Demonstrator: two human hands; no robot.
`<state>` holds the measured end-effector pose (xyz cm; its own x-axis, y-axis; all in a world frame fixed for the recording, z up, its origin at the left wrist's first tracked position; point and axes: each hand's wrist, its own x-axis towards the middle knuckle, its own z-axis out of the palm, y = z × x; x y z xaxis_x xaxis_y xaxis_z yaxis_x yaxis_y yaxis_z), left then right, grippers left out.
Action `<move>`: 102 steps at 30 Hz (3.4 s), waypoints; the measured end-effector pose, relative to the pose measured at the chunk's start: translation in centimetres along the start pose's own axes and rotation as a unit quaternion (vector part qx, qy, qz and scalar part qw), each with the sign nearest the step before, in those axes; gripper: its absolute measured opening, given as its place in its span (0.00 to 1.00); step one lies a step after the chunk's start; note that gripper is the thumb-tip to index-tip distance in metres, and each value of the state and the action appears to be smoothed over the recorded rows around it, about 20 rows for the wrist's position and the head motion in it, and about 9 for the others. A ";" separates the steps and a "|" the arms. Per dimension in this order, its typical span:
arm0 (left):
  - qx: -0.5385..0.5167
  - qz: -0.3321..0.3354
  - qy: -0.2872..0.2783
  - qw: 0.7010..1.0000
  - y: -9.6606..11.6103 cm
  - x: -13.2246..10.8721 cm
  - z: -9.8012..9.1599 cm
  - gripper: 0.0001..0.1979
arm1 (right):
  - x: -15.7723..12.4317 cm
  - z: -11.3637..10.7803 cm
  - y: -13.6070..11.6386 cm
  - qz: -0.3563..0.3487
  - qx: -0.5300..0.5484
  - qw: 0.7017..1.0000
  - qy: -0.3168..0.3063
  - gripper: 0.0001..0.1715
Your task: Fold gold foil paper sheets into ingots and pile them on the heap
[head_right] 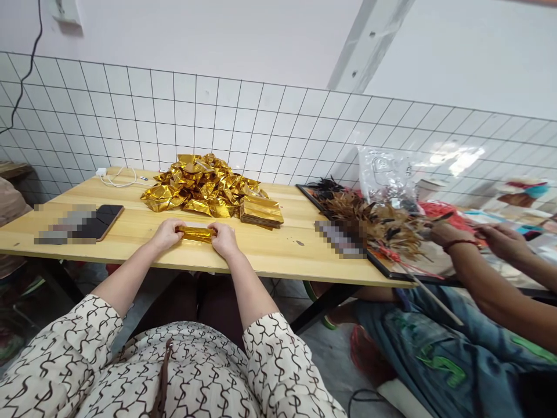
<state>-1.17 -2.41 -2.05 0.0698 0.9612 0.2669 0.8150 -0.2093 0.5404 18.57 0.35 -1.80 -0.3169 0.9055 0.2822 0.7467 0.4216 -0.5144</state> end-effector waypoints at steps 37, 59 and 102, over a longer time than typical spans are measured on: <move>0.103 0.165 -0.007 0.981 -0.1 -2.9 -0.4 0.12 | -4.3 -1.5 -3.7 -0.151 -0.179 0.968 -0.094 0.27; 0.062 0.215 -0.081 0.971 3.3 -3.5 2.3 0.29 | -5.4 0.5 -2.7 -0.073 -0.144 0.976 -0.143 0.34; 0.123 0.106 -0.103 0.981 -1.4 -4.3 0.9 0.35 | -5.2 -0.4 -2.3 -0.096 -0.133 0.977 -0.138 0.31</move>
<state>-2.05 -6.12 -4.68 0.3466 0.9220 0.1727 0.8823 -0.3830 0.2735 18.79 -5.38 -1.75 -0.5844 0.8046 0.1051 0.7720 0.5912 -0.2337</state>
